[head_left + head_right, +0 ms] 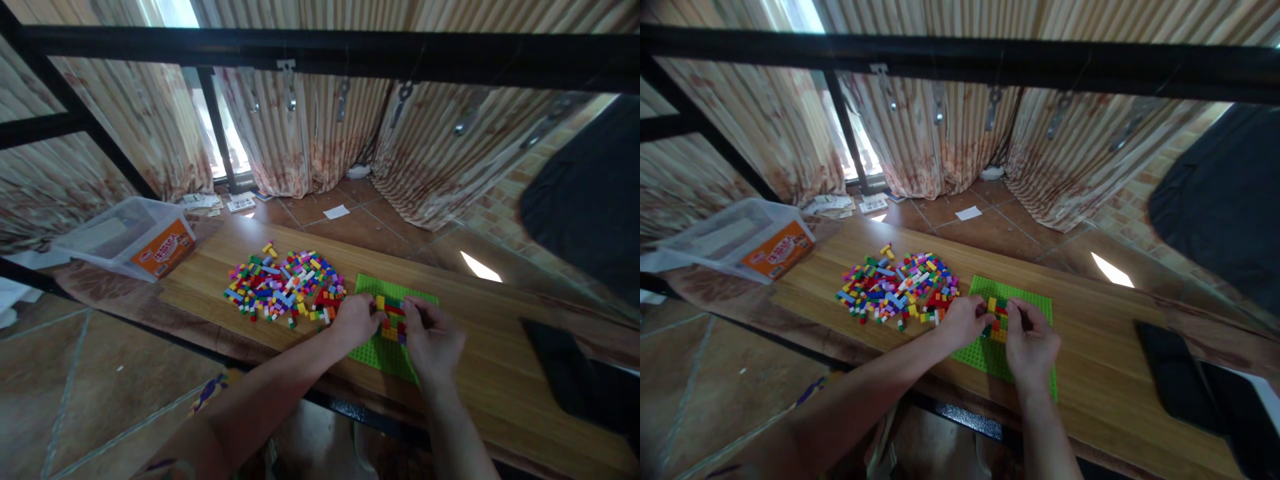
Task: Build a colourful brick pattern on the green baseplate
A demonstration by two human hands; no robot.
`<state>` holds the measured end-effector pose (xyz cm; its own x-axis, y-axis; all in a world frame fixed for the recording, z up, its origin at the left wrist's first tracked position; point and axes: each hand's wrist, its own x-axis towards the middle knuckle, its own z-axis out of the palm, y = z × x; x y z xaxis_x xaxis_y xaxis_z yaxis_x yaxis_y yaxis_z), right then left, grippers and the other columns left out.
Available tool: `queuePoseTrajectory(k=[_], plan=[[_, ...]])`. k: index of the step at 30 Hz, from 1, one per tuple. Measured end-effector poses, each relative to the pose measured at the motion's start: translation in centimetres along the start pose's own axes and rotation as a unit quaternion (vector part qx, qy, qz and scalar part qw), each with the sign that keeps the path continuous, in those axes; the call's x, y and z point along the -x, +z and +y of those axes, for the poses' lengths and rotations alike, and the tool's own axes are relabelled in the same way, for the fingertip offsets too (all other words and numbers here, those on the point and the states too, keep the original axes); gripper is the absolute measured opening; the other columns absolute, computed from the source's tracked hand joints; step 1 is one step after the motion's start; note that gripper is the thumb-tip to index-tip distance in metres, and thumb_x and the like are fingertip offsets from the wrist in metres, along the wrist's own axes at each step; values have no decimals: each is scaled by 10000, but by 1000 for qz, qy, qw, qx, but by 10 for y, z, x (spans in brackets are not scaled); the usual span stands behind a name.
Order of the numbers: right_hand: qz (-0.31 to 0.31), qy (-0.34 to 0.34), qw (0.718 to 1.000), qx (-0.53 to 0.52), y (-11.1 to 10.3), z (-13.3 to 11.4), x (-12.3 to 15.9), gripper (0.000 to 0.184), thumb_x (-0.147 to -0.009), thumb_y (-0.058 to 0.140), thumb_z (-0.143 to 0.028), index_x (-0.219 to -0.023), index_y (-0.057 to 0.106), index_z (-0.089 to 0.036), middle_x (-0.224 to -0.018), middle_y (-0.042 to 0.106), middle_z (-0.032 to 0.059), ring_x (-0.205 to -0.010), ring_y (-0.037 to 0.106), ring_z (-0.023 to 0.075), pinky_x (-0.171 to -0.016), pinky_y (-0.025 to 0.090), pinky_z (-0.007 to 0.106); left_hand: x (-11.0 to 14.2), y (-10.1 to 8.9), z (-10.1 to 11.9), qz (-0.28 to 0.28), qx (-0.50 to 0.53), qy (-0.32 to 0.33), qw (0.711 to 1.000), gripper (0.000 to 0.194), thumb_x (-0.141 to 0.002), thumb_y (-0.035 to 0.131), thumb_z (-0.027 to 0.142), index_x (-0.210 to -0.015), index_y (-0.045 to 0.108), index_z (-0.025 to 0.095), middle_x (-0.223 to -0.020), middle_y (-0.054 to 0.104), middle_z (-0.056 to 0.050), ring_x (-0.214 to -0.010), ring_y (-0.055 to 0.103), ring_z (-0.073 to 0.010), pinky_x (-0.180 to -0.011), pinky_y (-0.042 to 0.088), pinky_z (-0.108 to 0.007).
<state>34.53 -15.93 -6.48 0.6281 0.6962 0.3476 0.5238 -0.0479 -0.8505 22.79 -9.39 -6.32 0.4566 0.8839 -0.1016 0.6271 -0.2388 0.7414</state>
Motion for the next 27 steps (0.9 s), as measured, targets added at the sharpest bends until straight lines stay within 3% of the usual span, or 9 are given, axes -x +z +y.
queuePoseTrajectory(k=[3,6,9,13,18,27], plan=[[-13,-5,1000,-1,3,-7,7,301,-806,603,-436,-861,721,-164,-817,725,73,-717,664,194,-680,531,315,1,-14,4,12,-17,18,1000,236,-863,567,353,-885,690,153,-770,699,-68,-706,639,-180,-690,488,-275],[-36,-20,999,7,7,-9,10,297,-821,587,-439,-867,721,-179,-847,726,70,-766,667,198,-734,524,327,-1,-41,0,53,-17,38,998,254,-898,499,303,-839,693,150,-749,696,-61,-707,637,-170,-701,480,-263],[-78,-35,996,22,12,-9,13,299,-847,559,-440,-893,718,-191,-885,730,69,-799,670,200,-763,515,332,-7,-74,-18,109,13,31,993,253,-895,479,263,-822,695,153,-748,699,-42,-704,636,-155,-686,478,-243],[-174,-104,978,50,27,-17,21,239,-881,512,-335,-910,705,-197,-891,720,64,-810,667,193,-767,509,324,-11,-106,-45,192,64,8,979,222,-876,496,247,-864,701,163,-788,715,-30,-743,650,-149,-697,495,-230],[-254,-170,948,88,52,-28,29,243,-886,460,-197,-969,688,-206,-983,701,62,-904,652,185,-831,498,313,-10,-116,-51,216,77,22,973,172,-844,551,237,-845,713,179,-803,722,-25,-777,658,-155,-720,511,-235],[-294,-202,923,143,74,-25,28,308,-851,459,-117,-1048,669,-226,-1084,679,46,-955,642,177,-852,500,293,-10,-122,-56,207,106,4,973,183,-823,552,247,-831,715,162,-755,712,-23,-711,644,-140,-666,503,-212]])
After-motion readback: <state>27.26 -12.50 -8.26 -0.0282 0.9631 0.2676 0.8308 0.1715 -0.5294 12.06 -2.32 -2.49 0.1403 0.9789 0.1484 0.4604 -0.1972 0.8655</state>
